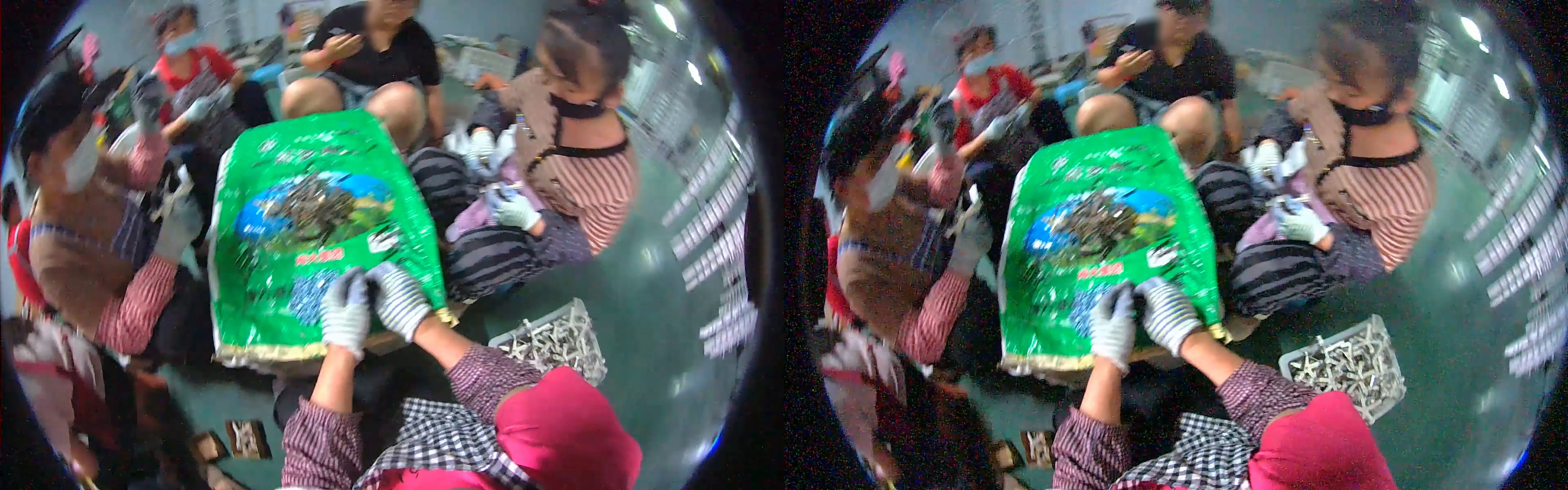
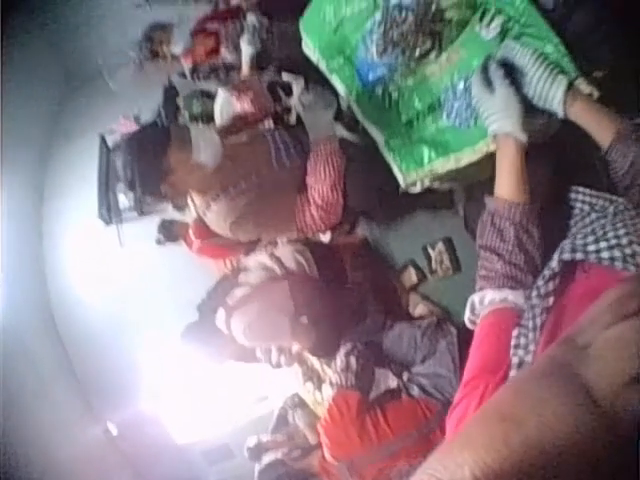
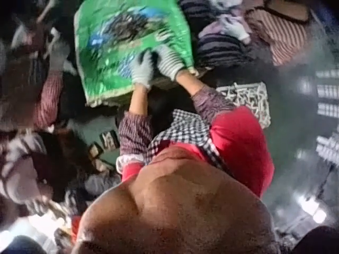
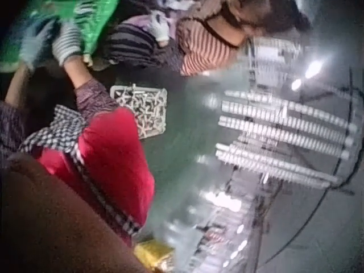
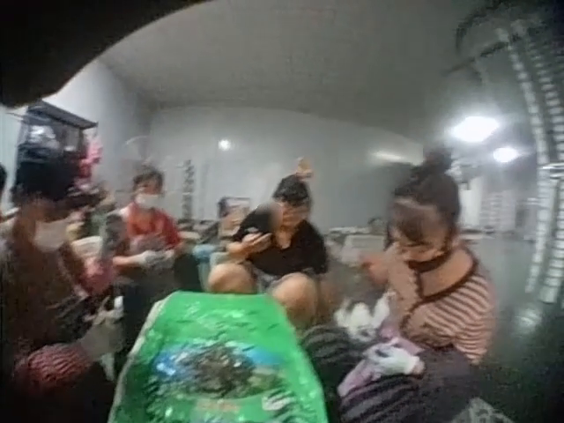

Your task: The person sorts small blue plastic components and metal pins by hand on top of a plastic crate.

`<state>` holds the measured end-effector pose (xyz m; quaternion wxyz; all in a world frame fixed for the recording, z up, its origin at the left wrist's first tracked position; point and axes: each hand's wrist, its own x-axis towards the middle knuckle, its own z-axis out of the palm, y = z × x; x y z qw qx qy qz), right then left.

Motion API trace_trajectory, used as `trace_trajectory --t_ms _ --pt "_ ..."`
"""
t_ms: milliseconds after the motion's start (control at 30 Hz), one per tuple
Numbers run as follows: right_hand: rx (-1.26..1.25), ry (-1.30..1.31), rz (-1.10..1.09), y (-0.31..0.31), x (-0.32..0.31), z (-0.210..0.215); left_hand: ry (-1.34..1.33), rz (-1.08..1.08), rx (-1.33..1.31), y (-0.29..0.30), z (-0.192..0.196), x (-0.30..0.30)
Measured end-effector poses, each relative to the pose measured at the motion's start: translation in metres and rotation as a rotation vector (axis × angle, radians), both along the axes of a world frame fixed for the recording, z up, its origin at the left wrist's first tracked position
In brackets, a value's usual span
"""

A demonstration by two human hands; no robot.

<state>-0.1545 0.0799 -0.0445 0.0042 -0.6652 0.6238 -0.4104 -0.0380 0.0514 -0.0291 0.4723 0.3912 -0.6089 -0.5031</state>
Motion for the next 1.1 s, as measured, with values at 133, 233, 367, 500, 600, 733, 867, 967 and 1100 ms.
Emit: trace_trajectory --t_ms 133,233,367,500,600,733,867,967,1100 --pt "0.082 -0.235 0.046 0.001 -0.004 0.0 0.111 -0.053 -0.024 0.005 -0.002 -0.004" --pt "0.061 -0.119 -0.053 0.013 -0.003 0.02 0.081 -0.073 -0.06 0.006 -0.006 -0.005" --pt "0.0 0.14 -0.056 0.025 0.003 0.024 0.201 -0.169 0.197 0.004 -0.007 0.005" --pt "0.071 -0.022 -0.076 0.027 -0.011 0.037 0.077 -0.307 0.246 0.004 0.031 -0.001" --pt "0.007 -0.186 -0.055 0.019 -0.026 0.036 0.105 -0.381 0.182 -0.008 0.036 -0.012" --pt "0.032 0.039 -0.127 0.018 -0.027 0.042 0.111 -0.361 0.162 -0.012 0.027 -0.019" --pt "0.036 0.101 -0.119 0.015 -0.023 0.046 0.088 -0.328 0.05 -0.024 0.017 -0.016" --pt "0.077 -0.223 -0.023 -0.001 -0.018 0.043 0.095 -0.27 0.224 -0.028 0.024 -0.01" --pt "-0.09 -0.312 -0.055 -0.009 -0.043 0.015 -0.069 -0.235 -0.075 -0.022 0.033 -0.029"
